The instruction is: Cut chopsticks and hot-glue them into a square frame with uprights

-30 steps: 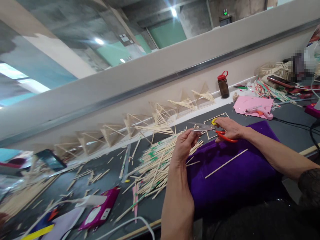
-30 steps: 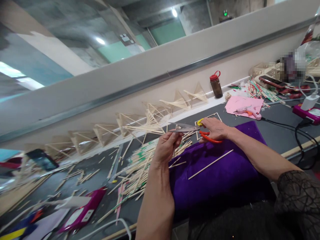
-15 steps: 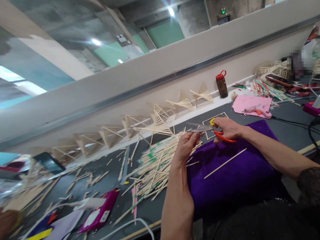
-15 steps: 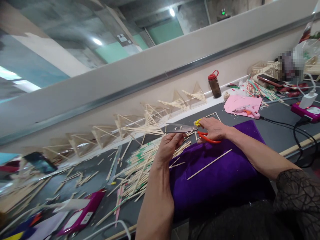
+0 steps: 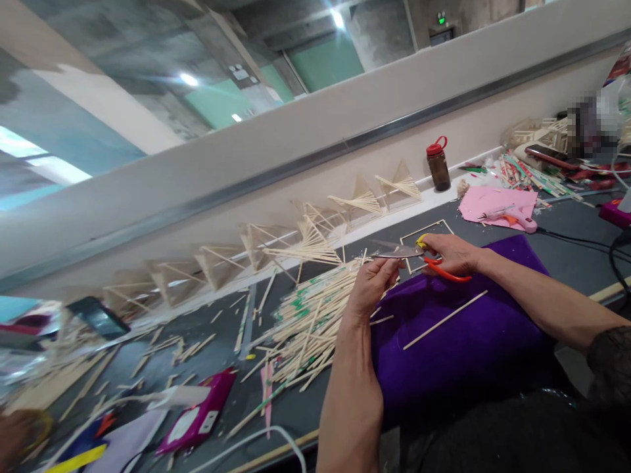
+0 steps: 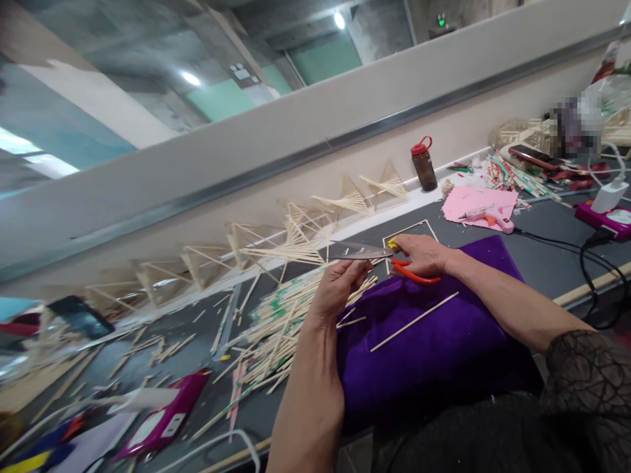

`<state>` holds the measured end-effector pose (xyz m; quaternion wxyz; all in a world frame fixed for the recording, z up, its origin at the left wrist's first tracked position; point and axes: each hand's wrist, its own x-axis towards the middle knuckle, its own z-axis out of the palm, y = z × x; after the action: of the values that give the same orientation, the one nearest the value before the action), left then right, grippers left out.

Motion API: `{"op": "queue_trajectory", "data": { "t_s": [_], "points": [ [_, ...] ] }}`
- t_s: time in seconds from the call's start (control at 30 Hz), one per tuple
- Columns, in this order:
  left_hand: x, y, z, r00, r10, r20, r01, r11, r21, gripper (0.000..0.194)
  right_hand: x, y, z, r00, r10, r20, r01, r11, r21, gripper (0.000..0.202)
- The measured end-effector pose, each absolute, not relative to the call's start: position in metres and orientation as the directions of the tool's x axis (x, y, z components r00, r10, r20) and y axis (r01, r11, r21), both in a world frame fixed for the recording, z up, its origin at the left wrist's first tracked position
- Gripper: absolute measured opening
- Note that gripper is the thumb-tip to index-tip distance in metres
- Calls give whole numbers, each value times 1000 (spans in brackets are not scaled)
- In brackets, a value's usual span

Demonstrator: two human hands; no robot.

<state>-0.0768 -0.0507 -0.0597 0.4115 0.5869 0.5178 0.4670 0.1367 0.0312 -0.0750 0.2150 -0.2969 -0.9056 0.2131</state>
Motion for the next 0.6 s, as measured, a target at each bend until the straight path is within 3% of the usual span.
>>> {"op": "queue_trajectory", "data": {
  "t_s": [0.6],
  "points": [
    [-71, -51, -57, -36, 994, 104, 230, -93, 969, 49, 134, 26, -70, -683, 705, 191, 541, 664, -516, 24]
  ]
}}
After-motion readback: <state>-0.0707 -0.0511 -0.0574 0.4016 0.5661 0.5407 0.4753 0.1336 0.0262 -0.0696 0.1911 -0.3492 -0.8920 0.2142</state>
